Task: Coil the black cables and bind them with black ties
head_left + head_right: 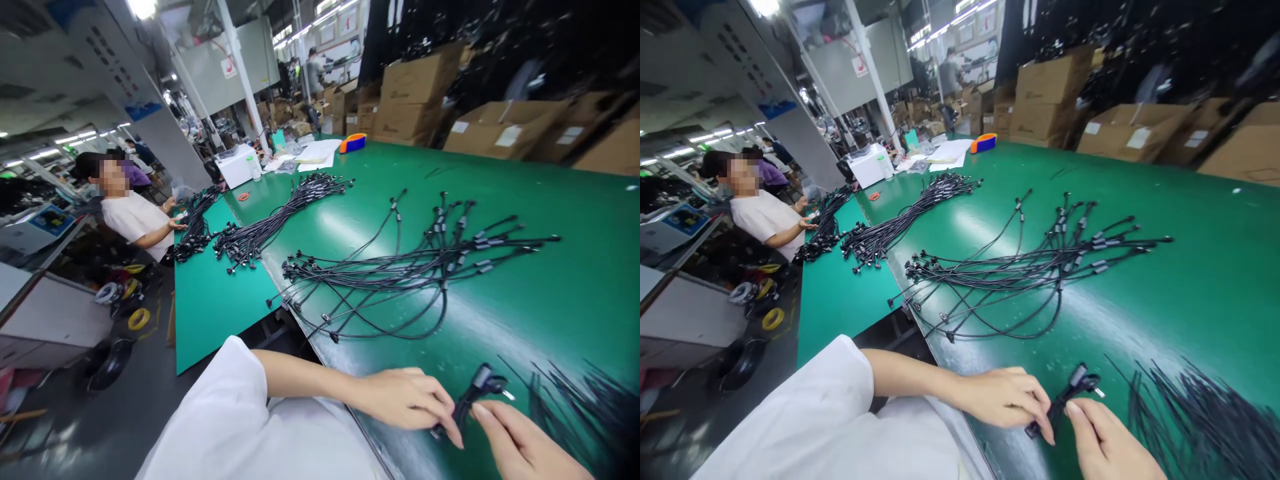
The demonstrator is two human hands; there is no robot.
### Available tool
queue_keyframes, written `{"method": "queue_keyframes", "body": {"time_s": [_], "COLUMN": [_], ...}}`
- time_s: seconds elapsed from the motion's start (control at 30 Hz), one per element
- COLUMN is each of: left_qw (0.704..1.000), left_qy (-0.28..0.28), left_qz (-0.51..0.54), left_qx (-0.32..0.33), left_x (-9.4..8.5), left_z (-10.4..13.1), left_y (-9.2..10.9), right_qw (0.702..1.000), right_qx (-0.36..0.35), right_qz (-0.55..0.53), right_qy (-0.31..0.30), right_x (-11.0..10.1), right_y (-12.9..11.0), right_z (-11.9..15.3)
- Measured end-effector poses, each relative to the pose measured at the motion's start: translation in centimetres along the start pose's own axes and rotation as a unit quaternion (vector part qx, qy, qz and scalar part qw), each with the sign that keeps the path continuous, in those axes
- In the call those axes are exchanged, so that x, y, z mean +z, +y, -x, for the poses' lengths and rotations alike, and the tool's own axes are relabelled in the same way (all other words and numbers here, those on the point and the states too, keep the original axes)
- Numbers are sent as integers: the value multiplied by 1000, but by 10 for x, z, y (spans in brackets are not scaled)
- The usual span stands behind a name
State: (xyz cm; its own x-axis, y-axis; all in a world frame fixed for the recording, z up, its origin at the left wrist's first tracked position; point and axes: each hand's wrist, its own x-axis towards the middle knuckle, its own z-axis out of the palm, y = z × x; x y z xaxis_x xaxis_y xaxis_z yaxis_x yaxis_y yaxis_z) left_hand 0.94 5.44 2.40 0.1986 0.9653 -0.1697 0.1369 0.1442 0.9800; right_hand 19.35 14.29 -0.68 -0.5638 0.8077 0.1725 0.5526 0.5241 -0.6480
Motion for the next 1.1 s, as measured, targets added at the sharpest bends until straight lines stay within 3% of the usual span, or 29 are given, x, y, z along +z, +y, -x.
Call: {"method": "queue_keyframes", "body": {"time_s": [0.07,0.2,0.37,0.43,0.57,0.7,0.83,0.97,1.03,1.1], "left_qw": [998,977,997,999,996,995,998,995,986,967], "left_qy": [8,80,-8,-10,29,26,36,-23,-43,-42], "left_qz": [30,126,63,37,59,51,-15,34,112,215], "left_qx": [-52,-151,-37,-7,-57,-84,-50,-87,-119,-134], "left_x": [3,4,-2,-1,5,3,9,22,27,30], "left_z": [-5,-17,-3,3,7,3,3,5,5,4], "left_y": [-7,-8,13,11,-9,-17,-6,2,3,5], "right_qw": [1000,995,999,999,997,998,987,936,947,981], "right_qx": [-5,-95,-33,-16,3,31,117,193,180,151], "right_qz": [6,13,10,26,74,30,-103,-284,-258,-120], "right_qy": [-23,-25,-41,-28,-21,-35,-37,-76,-67,-28], "right_x": [-6,-6,-1,-6,-17,-16,-11,-7,-9,-11], "right_y": [-16,-40,-38,-42,-61,-69,-60,-52,-53,-58], "right_z": [8,18,11,13,22,25,31,39,44,48]}}
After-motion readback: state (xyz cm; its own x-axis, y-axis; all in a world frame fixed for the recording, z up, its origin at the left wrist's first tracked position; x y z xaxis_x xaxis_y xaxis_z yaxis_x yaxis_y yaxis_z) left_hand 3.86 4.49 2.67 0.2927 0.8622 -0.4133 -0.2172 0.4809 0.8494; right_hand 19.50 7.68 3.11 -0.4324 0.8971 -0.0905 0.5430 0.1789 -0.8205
